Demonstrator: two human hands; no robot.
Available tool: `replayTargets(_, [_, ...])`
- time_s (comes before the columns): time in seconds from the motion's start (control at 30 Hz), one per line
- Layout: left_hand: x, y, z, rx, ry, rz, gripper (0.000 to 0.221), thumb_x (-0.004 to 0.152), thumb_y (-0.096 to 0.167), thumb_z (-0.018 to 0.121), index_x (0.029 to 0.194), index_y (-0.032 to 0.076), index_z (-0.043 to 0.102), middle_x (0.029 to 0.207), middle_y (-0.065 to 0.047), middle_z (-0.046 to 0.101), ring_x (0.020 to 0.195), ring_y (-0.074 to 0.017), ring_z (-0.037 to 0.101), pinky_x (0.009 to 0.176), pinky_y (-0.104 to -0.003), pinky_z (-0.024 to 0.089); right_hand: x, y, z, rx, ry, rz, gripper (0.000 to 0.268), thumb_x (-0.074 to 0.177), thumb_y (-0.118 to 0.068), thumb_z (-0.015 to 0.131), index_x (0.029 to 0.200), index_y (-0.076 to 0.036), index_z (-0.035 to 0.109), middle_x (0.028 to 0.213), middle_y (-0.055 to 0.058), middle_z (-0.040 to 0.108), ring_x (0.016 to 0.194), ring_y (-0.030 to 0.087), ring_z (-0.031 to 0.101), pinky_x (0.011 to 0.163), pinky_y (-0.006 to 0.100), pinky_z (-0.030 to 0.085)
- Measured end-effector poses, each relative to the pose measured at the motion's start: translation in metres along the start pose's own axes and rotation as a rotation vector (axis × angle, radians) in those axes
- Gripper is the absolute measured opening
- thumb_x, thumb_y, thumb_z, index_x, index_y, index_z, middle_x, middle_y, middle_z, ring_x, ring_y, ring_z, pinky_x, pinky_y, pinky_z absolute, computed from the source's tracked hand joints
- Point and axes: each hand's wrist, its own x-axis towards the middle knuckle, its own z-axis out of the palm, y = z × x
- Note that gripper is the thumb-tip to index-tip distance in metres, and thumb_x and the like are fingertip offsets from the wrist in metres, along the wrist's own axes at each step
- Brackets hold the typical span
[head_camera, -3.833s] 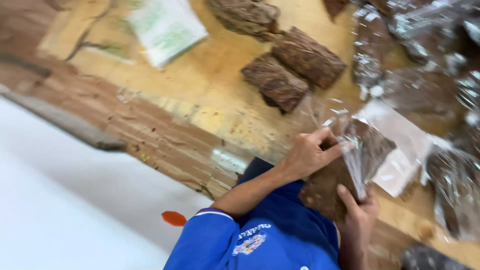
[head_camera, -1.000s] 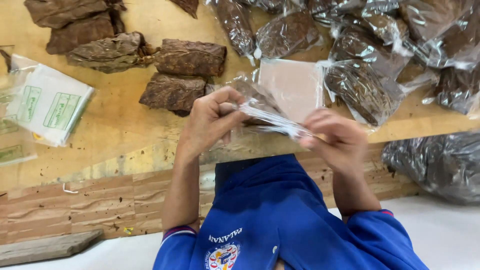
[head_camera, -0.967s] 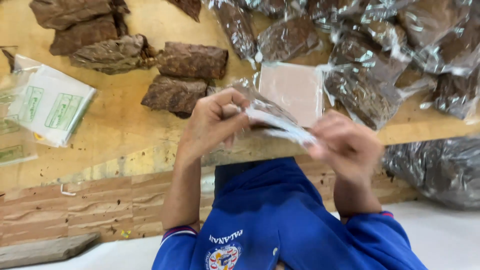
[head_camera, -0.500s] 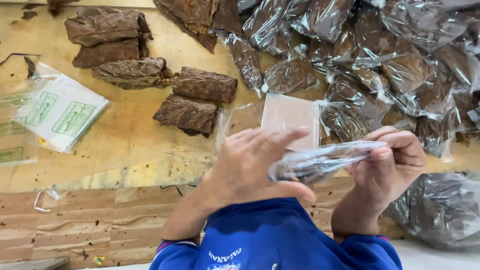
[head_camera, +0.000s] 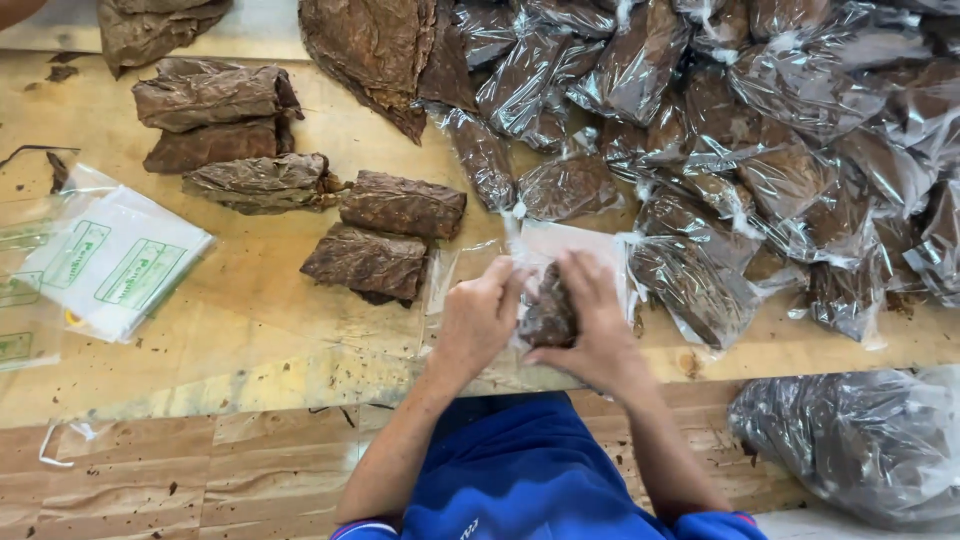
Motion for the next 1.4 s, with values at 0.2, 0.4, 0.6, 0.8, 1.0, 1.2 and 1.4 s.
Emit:
replayTargets(0.2, [-0.025,-0.037,-0.023,-0.003,-0.014,-0.298,0.024,0.106,0.034,0.055,0.096,0.014,0.064,0.064,-0.027,0.066,0.074,-0.0498,0.070,0.062,-0.064,0.049,-0.003,0.006,0.067,-0.190,-0.260,0.064,0.130,0.058,-0.067,0.090,0.164,-0.019,0.032,0.159,0.029,0.037,0.142,0.058,0.035,0.117,0.076,0.019])
replayTargets(0.4, [-0.050,-0.061,-0.048,-0.065,0.061,-0.547,0.017,0.104,0.034,0.062,0.101,0.022,0.073,0.060,-0.014,0.070,0.072,-0.0354,0.076,0.065,-0.048,0.058,-0.011,0.024,0.094,-0.379,-0.406,-0.067,0.123,0.062,-0.093,0.066,0.163,-0.030,0.034,0.162,0.017,0.036,0.147,0.045,0.037,0.119,0.063,0.028])
replayTargets(0.6, [-0.045,-0.058,-0.054,-0.158,0.135,-0.525,0.013,0.099,0.029,0.070,0.098,0.019,0.078,0.059,-0.014,0.069,0.066,-0.0323,0.075,0.061,-0.043,0.058,-0.008,0.021,0.091,-0.378,-0.413,-0.056,0.122,0.063,-0.093,0.066,0.163,-0.031,0.034,0.164,0.015,0.033,0.150,0.043,0.032,0.122,0.060,0.024])
replayTargets(0.8, [-0.027,0.001,-0.056,-0.532,0.214,-0.385,0.008,0.096,0.017,0.073,0.096,0.010,0.077,0.065,-0.009,0.074,0.061,-0.0104,0.067,0.061,-0.033,0.060,-0.006,-0.006,0.069,-0.083,-0.279,-0.018,0.163,0.039,-0.085,0.085,0.168,-0.011,0.018,0.167,0.020,0.029,0.155,0.041,0.024,0.125,0.059,0.011])
replayTargets(1.0, [-0.024,0.050,-0.059,-0.698,0.146,-0.107,0.023,0.091,0.010,0.078,0.112,0.016,0.075,0.076,-0.002,0.077,0.060,-0.0041,0.065,0.057,-0.021,0.052,-0.038,0.034,0.092,0.135,0.093,-0.058,0.099,0.069,-0.030,0.094,0.146,0.012,0.048,0.142,0.032,0.056,0.140,0.045,0.047,0.127,0.049,0.023])
replayTargets(1.2, [-0.022,0.038,-0.081,-0.679,0.052,0.028,0.082,0.081,0.050,0.083,0.147,0.017,0.047,0.144,-0.003,0.063,0.120,-0.0164,0.062,0.101,-0.032,0.047,-0.009,-0.069,-0.040,0.064,0.189,0.063,0.036,0.098,-0.040,0.061,0.114,-0.013,0.079,0.092,0.003,0.079,0.074,0.012,0.074,0.065,0.024,0.058])
replayTargets(1.4, [-0.025,0.042,-0.062,-0.419,0.015,0.122,0.043,0.087,0.041,0.078,0.114,0.009,0.068,0.104,-0.007,0.077,0.088,-0.0166,0.074,0.078,-0.028,0.058,-0.018,-0.031,-0.029,0.449,0.142,0.193,0.044,0.093,-0.044,0.065,0.112,-0.005,0.069,0.119,0.010,0.065,0.114,0.023,0.065,0.095,0.033,0.058])
